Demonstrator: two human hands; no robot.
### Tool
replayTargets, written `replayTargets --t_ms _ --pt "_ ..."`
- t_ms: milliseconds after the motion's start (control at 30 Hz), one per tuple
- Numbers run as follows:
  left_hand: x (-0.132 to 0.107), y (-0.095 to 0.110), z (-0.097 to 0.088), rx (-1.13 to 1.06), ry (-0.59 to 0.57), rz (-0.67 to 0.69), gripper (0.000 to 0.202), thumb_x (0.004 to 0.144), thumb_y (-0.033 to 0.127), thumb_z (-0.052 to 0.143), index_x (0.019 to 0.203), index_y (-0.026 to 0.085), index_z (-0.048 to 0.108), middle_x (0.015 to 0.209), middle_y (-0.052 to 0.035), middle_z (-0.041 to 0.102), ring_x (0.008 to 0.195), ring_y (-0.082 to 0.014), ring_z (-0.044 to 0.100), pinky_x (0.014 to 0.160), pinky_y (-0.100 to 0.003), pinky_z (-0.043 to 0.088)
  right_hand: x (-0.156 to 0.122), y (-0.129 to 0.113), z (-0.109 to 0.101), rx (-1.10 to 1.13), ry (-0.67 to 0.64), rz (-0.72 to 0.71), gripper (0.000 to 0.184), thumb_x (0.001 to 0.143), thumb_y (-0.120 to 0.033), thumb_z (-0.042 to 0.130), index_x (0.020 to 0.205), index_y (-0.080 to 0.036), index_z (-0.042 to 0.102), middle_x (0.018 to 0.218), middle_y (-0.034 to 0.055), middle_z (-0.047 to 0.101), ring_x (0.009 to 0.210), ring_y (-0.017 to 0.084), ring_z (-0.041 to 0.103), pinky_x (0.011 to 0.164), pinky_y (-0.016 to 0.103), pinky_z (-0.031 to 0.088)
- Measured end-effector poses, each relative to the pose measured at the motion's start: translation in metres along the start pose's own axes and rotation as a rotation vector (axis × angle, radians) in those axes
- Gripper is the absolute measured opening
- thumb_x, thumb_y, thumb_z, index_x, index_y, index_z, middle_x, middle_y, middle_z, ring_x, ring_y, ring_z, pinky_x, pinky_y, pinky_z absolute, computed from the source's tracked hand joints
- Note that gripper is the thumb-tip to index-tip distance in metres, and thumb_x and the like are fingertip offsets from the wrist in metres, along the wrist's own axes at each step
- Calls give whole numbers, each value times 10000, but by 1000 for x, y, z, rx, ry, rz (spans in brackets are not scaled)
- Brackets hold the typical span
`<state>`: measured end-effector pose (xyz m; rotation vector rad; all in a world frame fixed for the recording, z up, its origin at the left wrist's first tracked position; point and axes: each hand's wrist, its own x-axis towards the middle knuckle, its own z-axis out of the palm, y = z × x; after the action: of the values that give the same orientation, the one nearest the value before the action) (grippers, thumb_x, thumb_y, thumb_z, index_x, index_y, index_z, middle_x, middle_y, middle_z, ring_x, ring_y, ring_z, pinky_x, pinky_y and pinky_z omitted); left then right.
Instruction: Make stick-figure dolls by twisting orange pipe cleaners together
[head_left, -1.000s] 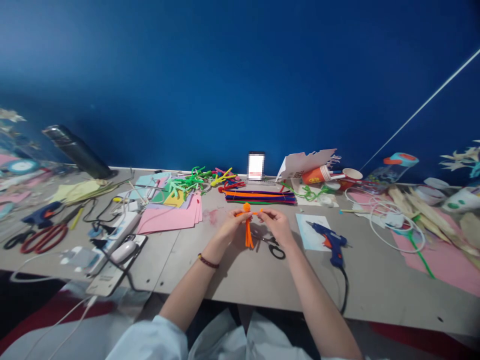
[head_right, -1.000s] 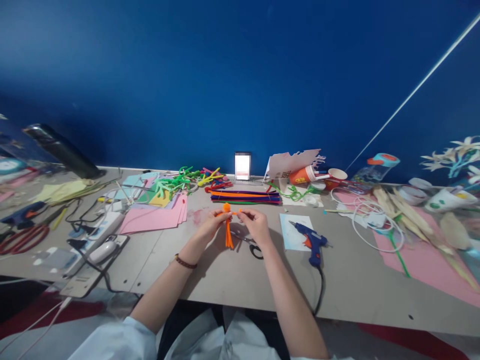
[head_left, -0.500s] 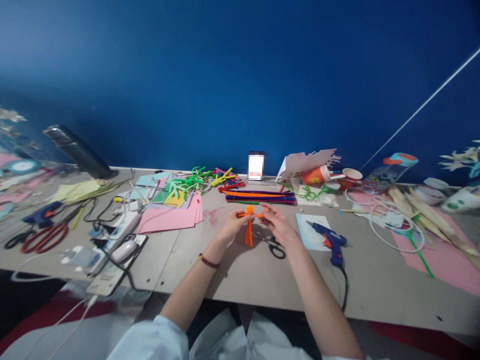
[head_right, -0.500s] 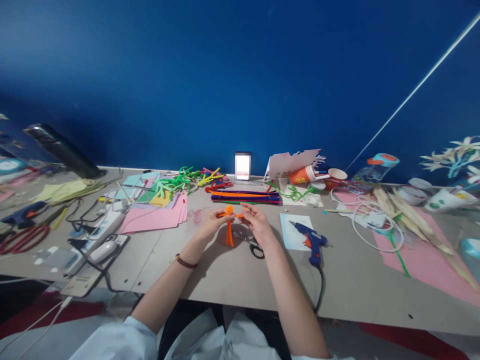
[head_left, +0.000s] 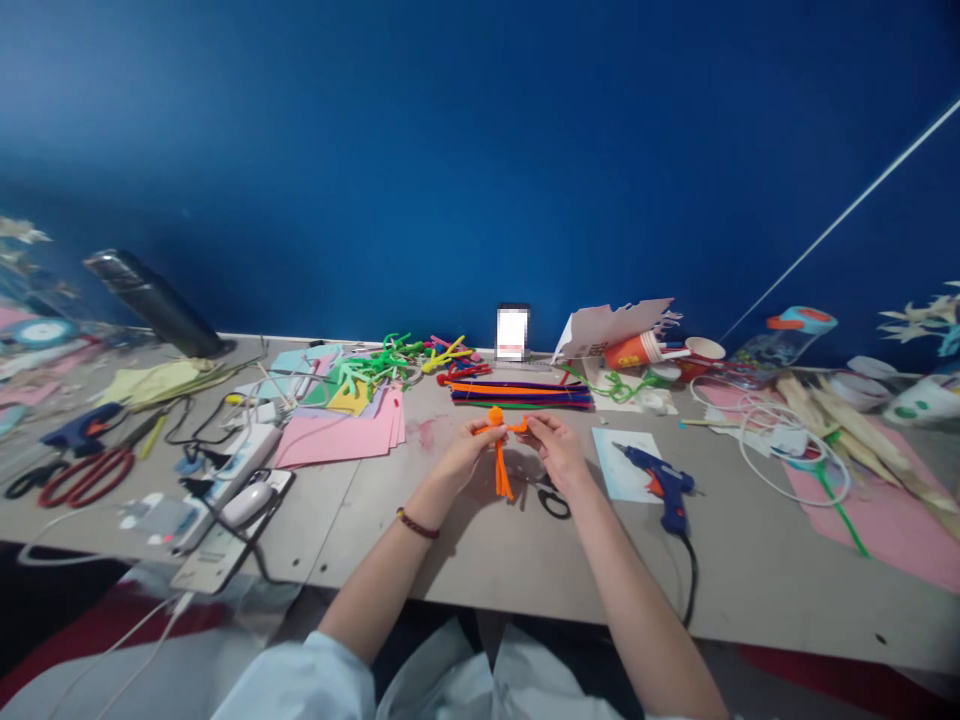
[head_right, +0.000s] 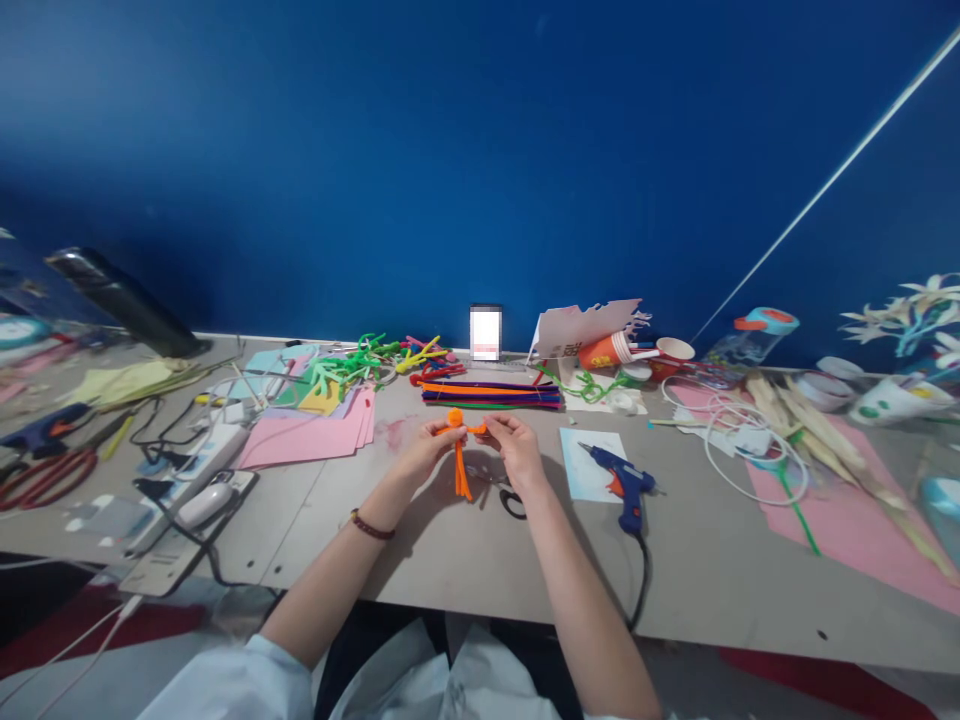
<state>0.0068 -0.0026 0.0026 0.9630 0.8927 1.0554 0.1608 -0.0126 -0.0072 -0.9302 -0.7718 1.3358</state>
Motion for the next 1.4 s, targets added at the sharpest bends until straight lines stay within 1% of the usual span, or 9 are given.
replayTargets --t_ms 233,367,533,867,1000,1100,1200,1300,1400 --pt "3 -1 -4 -118 -13 -89 231 608 329 788 647 133 671 605 -11 602 533 -78 489 542 -232 351 -6 -5 3 -162 -89 -22 379 583 -328 800 923 -202 690 857 38 736 739 165 682 776 326 541" --pt "4 -3 -6 -116 -51 -88 223 612 328 787 652 137 680 604 -15 602 550 -85 501 547 -229 355 -6 -3 3 -329 -34 -126 296 637 -366 752 867 -187 703 857 54 732 793 186 672 768 324 526" --pt "2 0 -5 -81 -17 -79 212 626 313 773 643 132 664 619 -13 601 547 -77 486 555 -225 355 -7 -2 2 -479 21 -214 252 665 -411 720 770 -181 712 827 57 705 738 176 634 678 295 501" --pt "4 2 -7 62 28 42 198 584 313 789 648 152 694 646 -32 636 635 -133 554 665 -259 428 -7 -2 4 -314 -3 -52 255 594 -406 758 554 -180 646 527 -17 589 506 112 499 542 258 423" --pt "3 4 -6 31 25 32 202 585 315 787 641 148 688 632 -24 628 613 -121 546 652 -252 427 -6 0 2 -267 -57 -23 245 621 -412 748 662 -180 679 597 -7 622 547 122 547 596 275 477" --pt "2 7 -6 -45 42 3 206 587 301 786 634 140 668 621 -12 610 599 -101 538 632 -236 419 -6 0 2 -328 -126 -111 250 673 -410 713 804 -197 697 788 30 669 673 148 609 670 300 517" --pt "2 9 -6 -85 44 -17 210 592 293 789 639 135 658 610 -2 593 589 -87 524 609 -224 405 -7 -2 3 -465 -139 -290 216 720 -401 678 821 -211 697 991 67 632 863 179 620 713 296 532" --pt "2 9 -6 -96 31 -16 212 605 297 787 629 136 652 598 1 584 592 -90 519 603 -226 398 -9 -2 3 -580 -130 -406 197 764 -386 645 841 -214 701 975 70 619 896 186 615 735 295 531" --pt "3 7 -7 -82 22 -22 219 606 303 786 619 130 653 610 -6 598 588 -90 514 598 -226 388 -9 -1 2 -636 -79 -421 208 793 -385 614 834 -199 697 893 67 646 806 178 618 711 303 524"
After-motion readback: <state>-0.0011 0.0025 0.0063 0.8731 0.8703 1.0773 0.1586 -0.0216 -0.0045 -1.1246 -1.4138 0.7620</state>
